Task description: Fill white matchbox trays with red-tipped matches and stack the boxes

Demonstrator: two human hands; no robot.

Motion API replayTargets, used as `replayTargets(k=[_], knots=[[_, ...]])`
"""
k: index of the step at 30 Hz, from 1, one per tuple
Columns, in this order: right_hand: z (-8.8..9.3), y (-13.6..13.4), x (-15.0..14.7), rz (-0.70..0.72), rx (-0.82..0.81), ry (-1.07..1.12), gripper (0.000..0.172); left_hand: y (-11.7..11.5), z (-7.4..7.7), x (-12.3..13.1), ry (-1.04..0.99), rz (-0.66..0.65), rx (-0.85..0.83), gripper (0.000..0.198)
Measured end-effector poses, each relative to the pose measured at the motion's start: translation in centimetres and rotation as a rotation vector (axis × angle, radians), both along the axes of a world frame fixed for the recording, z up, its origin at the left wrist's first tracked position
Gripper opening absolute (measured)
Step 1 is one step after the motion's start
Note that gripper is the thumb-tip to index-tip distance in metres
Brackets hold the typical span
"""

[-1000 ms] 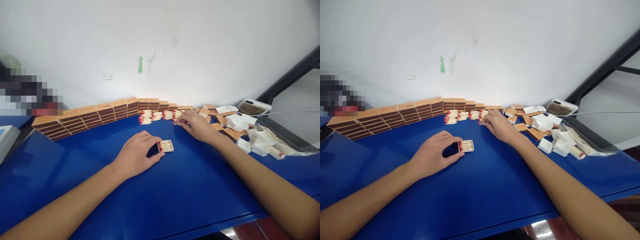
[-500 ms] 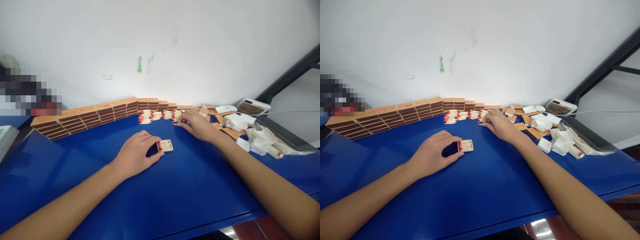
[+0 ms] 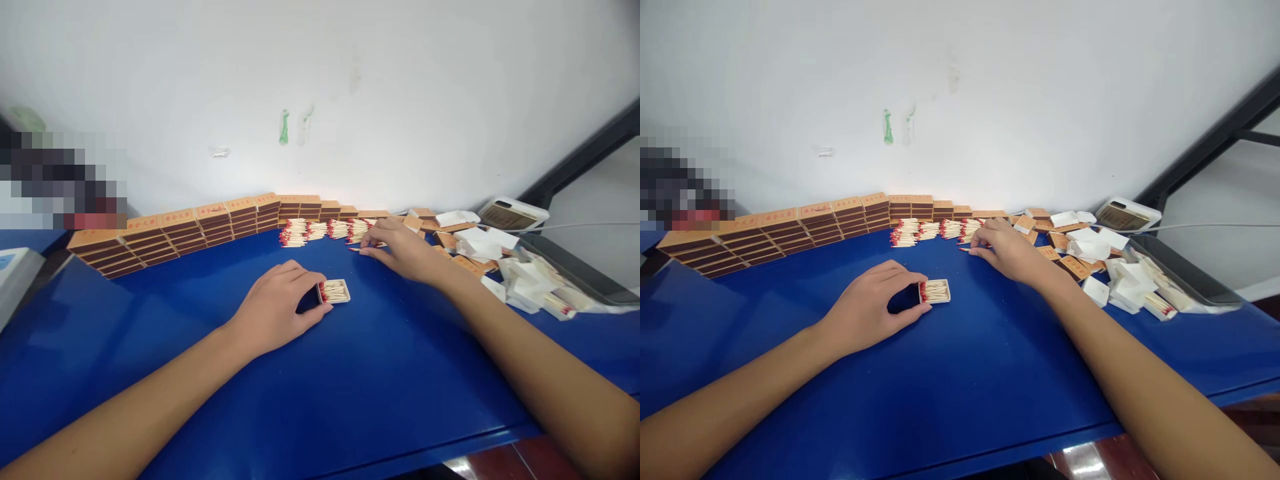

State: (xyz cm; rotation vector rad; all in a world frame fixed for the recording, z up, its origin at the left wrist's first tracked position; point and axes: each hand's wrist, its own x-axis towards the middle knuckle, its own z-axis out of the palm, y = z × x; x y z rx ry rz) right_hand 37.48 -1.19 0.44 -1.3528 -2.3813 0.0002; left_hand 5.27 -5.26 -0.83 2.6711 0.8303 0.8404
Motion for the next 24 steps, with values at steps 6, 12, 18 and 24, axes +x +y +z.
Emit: replayTargets(k=[6,12,18,24], knots=[[0.0,0.0,-0.1,-0.022,-0.012,-0.025,0.017,0.0,0.1,0.0,0.001,-0.001,-0.007,0.027],[2.0,-2.9,-3.2,0.058,-0.034,0.072,0.018,0.0,0.0,0.1,0.003,0.027,-0.007,0.023],[3.6,-6.4,-7.2,0.180,-0.063,0.030,0.016,0.0,0.1,0.1,0.004,0.041,-0.010,0.023],[3.1,-6.7,-7.9,0.202,-0.046,-0.090,0.014,-0.1,0.3,0.2,0.007,0.041,-0.012,0.021]])
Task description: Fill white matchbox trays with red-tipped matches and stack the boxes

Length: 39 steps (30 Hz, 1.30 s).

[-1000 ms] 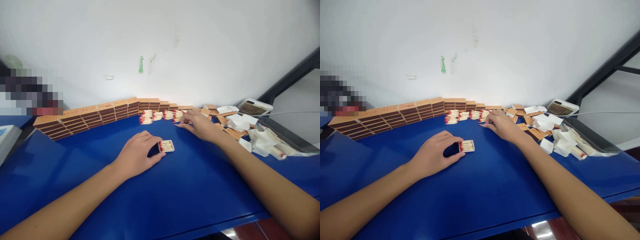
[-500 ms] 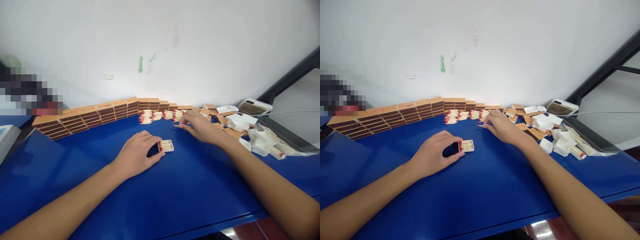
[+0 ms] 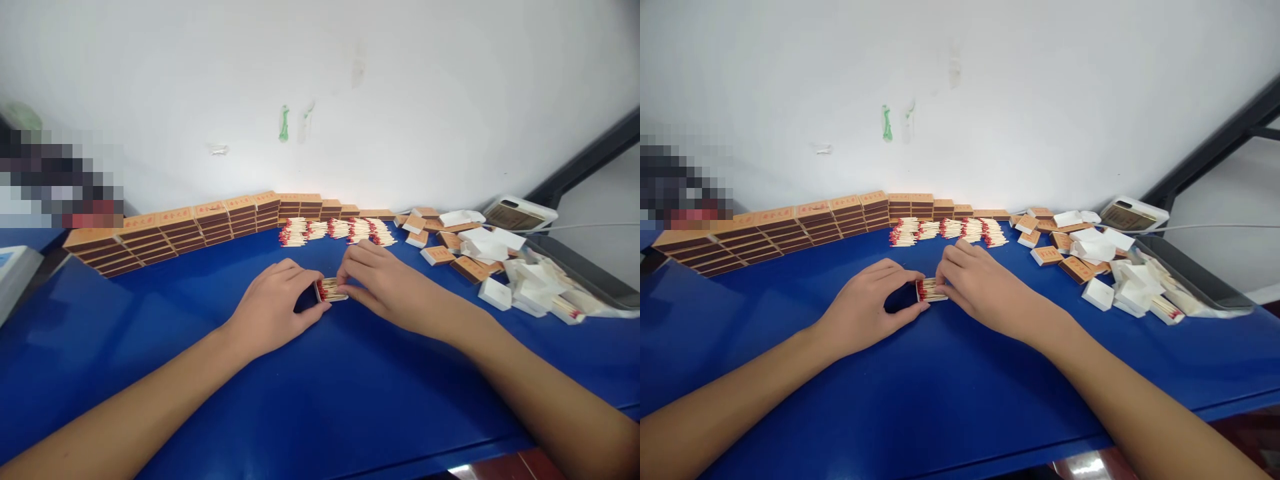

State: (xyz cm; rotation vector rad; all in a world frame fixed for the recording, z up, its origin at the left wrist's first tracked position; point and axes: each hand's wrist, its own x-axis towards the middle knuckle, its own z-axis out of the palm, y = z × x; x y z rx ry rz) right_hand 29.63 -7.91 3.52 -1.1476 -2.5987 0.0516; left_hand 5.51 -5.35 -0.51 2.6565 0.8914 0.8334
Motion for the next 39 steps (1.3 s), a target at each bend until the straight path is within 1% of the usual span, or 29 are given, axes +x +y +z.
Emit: replayTargets(k=[3,8,13,17,22,29,34,36,39], knots=[[-0.3,0.2,-0.2,-0.010,0.044,-0.035,0.016,0.0,0.0,0.0,-0.001,-0.004,0.001,0.019],[-0.7,0.4,-0.4,-0.054,0.087,-0.038,0.015,0.0,-0.1,0.0,0.002,0.003,0.016,0.023],[-0.9,0.5,-0.2,-0.066,0.081,0.009,0.014,0.0,-0.2,-0.1,0.004,-0.001,0.013,0.024],[-0.8,0.5,0.3,-0.047,0.045,0.025,0.011,0.0,-0.2,0.0,0.008,0.005,0.008,0.024],[-0.6,0.6,0.9,-0.039,0.035,0.028,0.012,0.1,-0.2,-0.1,0.003,0.005,0.016,0.025],[-0.9,0.5,0.4,-0.044,-0.011,0.008,0.014,0.0,0.0,-0.1,-0.002,0.001,0.009,0.025],[-0.8,0.7,0.6,-0.042,0.011,0.051,0.015,0.0,0.0,-0.1,0.004,0.002,-0.001,0.026],[-1.0,1.4,1.5,-0.080,0.053,0.085,0.014,0.1,-0.1,-0.1,-0.001,0.003,0.004,0.026],[-1.9,3.2,3.6,-0.208,0.168,0.077,0.010,0.1,-0.3,-0.2,-0.012,0.001,0.010,0.026]])
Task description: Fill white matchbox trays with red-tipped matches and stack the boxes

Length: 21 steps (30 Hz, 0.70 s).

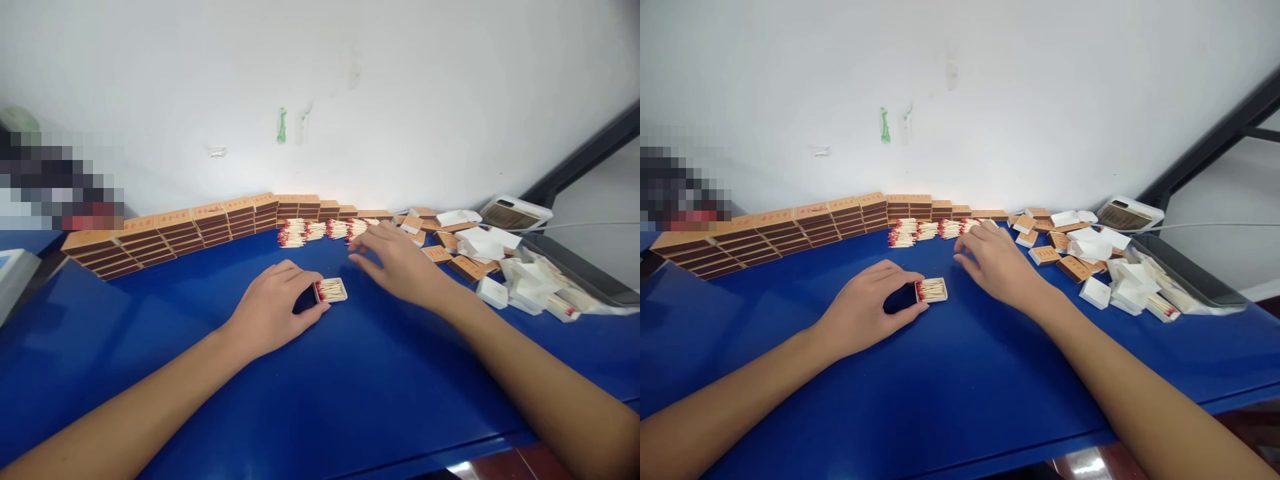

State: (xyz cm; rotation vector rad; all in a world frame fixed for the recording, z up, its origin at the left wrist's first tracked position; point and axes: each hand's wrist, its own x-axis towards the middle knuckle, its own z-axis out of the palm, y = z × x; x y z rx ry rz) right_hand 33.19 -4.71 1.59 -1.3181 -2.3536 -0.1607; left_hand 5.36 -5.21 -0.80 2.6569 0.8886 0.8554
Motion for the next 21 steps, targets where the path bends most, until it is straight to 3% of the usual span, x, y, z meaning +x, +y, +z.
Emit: replayTargets(k=[3,6,21], knots=[[-1.2,2.0,2.1,-0.101,0.055,-0.058,0.015,0.0,-0.1,0.0,-0.001,-0.004,-0.004,0.025],[-2.0,3.2,3.3,-0.108,0.050,-0.049,0.018,0.0,-0.1,0.0,0.000,-0.009,-0.005,0.026],[-2.2,3.9,3.3,-0.068,0.049,-0.024,0.018,-0.1,0.0,0.0,0.015,-0.008,-0.005,0.027]])
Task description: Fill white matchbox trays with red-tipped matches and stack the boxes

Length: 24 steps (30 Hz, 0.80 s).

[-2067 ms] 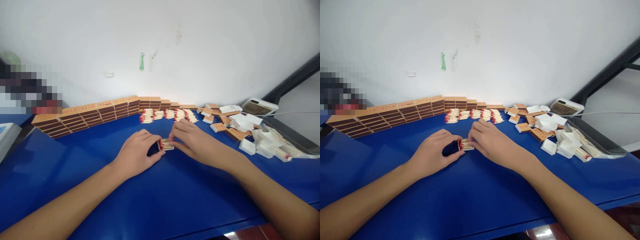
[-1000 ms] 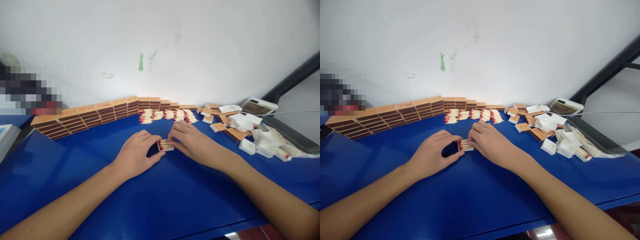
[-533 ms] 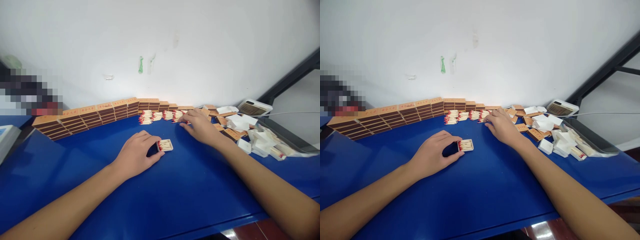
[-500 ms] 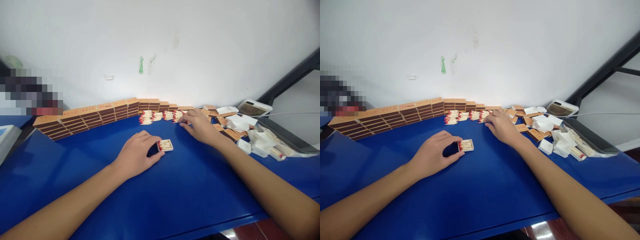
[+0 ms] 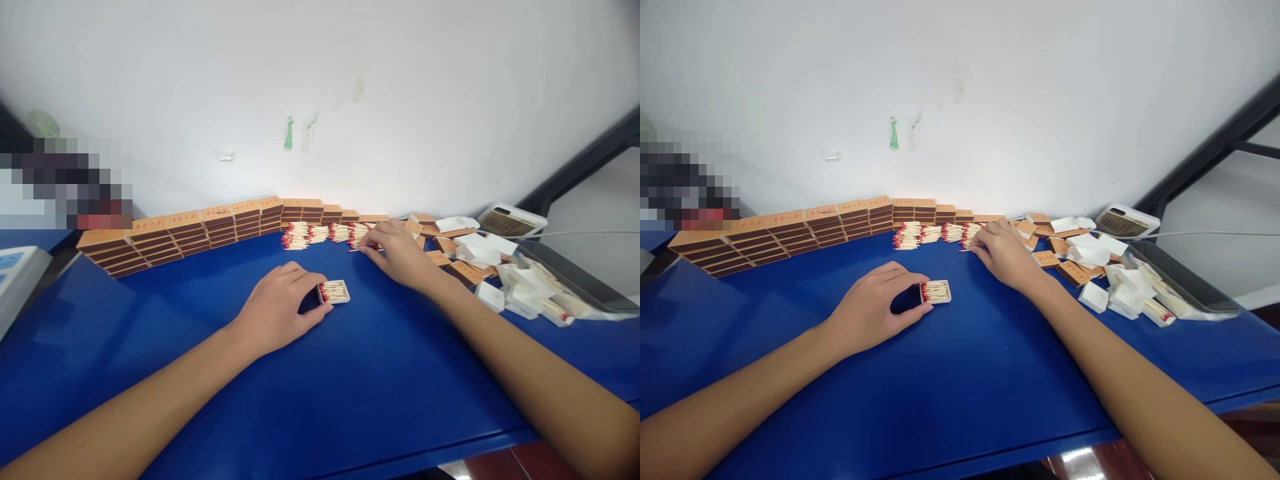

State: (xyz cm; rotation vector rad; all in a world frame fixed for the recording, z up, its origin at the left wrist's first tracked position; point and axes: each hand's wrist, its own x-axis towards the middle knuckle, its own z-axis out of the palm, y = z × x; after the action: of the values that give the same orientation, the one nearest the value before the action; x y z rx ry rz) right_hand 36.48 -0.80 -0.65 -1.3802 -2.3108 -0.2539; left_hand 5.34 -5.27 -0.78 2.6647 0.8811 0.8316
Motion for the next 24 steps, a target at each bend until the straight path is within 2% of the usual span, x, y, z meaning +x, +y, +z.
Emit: replayTargets(k=[8,15,24], knots=[[0.17,-0.33,-0.43,0.050,-0.052,0.017,0.021,0.04,-0.08,-0.03,-0.012,-0.002,0.006,0.026],[0.50,-0.45,0.24,0.053,-0.036,0.002,0.022,0.08,-0.17,0.01,-0.008,0.000,0.003,0.026],[0.32,-0.07,0.41,-0.021,-0.031,-0.101,0.022,0.03,-0.15,-0.04,-0.004,-0.003,0.010,0.027]])
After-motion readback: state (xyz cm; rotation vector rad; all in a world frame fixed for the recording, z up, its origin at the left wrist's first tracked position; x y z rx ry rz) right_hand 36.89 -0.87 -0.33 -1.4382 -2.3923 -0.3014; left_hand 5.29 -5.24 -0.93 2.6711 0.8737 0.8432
